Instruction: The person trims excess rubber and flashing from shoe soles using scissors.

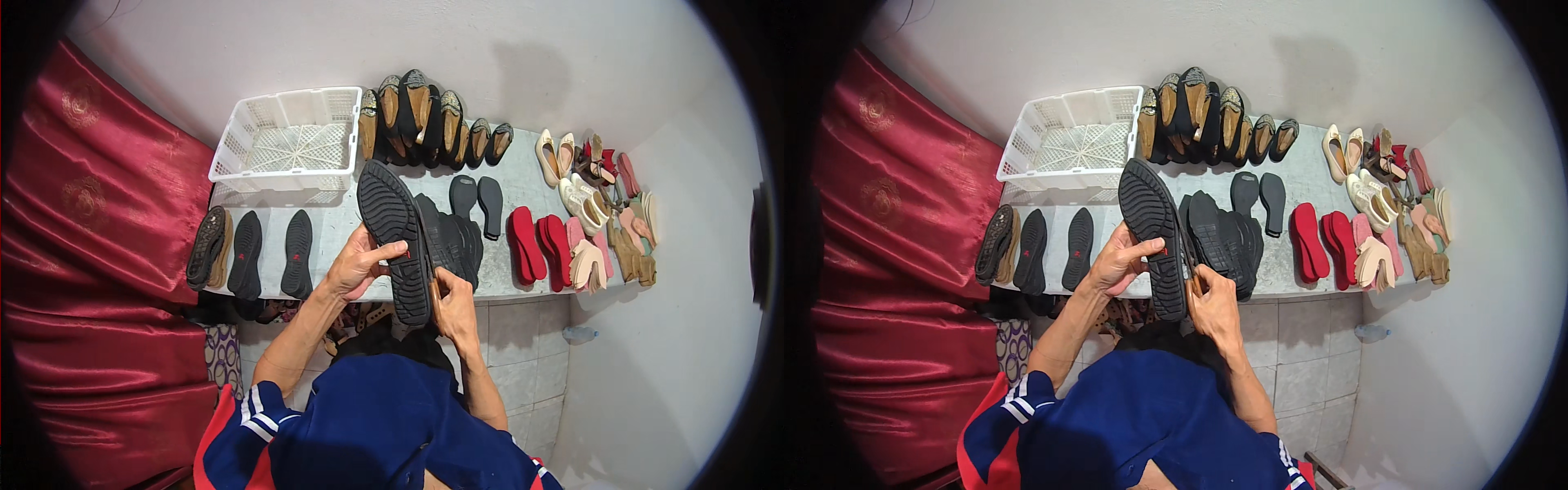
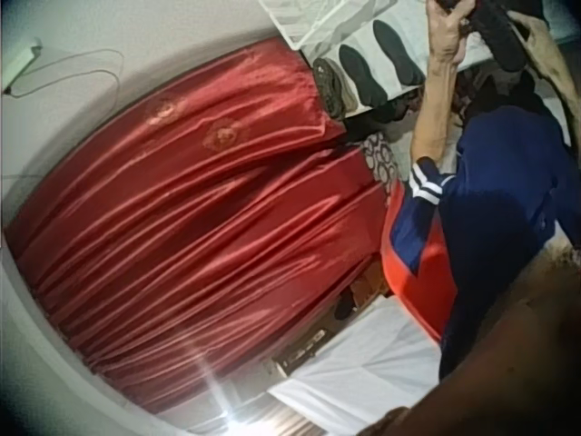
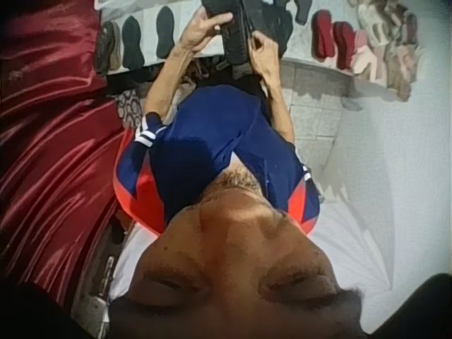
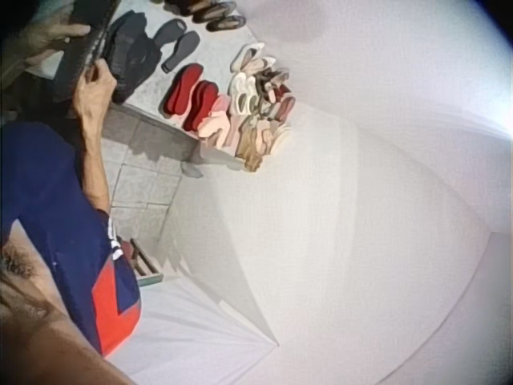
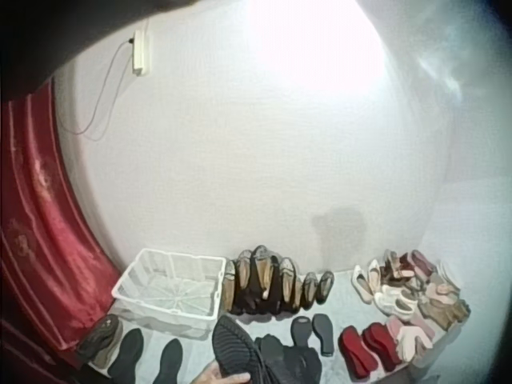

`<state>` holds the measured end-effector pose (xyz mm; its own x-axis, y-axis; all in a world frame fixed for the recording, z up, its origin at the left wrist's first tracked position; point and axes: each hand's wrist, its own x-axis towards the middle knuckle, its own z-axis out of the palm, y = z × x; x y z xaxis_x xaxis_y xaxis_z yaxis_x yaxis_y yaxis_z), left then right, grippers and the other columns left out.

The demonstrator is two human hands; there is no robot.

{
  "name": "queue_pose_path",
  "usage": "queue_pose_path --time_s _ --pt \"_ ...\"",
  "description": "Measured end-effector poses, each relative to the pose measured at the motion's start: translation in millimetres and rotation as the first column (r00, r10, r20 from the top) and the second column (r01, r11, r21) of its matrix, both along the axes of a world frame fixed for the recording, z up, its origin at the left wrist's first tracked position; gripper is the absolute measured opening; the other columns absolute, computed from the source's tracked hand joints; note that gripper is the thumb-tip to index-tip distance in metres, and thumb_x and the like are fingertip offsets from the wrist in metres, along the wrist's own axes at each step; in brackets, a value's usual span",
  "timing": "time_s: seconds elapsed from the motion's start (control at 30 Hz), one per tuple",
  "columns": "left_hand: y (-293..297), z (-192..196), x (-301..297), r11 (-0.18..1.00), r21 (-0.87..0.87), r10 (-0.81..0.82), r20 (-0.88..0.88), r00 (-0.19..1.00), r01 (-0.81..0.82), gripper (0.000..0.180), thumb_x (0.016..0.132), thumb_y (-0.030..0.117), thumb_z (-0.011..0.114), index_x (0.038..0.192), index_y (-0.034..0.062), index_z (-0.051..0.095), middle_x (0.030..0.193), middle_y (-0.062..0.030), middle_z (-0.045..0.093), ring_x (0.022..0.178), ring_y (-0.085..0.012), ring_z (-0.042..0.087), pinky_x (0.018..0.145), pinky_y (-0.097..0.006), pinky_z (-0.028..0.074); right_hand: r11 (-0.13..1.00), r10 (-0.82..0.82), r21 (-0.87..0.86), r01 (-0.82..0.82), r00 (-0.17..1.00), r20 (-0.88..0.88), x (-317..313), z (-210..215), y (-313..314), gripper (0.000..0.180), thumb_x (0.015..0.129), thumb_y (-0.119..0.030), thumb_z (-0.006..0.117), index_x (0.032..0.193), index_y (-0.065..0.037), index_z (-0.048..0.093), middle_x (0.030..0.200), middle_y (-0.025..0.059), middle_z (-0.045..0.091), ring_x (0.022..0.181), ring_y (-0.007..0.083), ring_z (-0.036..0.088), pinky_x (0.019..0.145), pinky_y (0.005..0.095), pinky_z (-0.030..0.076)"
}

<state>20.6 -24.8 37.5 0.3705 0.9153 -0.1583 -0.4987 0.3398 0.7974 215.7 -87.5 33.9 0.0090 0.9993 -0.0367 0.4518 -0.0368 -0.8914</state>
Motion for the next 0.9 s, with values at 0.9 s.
queue_pose_path --time_s 0.9 --pt "4.9 -3.7 -16.6 0.998 0.056 0.026 -0.02 0.999 -0.024 0.035 0.091 -0.001 0.073 0.123 0.0035 0.06 0.111 -0.0068 0.07 0.098 -0.0162 0.07 0.08 -0.035 0.064 0.995 0.051 -0.09 -0.043 0.995 0.087 -7.4 31.5 8.6 0.068 0.075 -0.06 0.084 0.091 0.002 0.06 0.067 0.0089 0.054 0.065 0.0245 0.056 0.065 0.0397 0.047"
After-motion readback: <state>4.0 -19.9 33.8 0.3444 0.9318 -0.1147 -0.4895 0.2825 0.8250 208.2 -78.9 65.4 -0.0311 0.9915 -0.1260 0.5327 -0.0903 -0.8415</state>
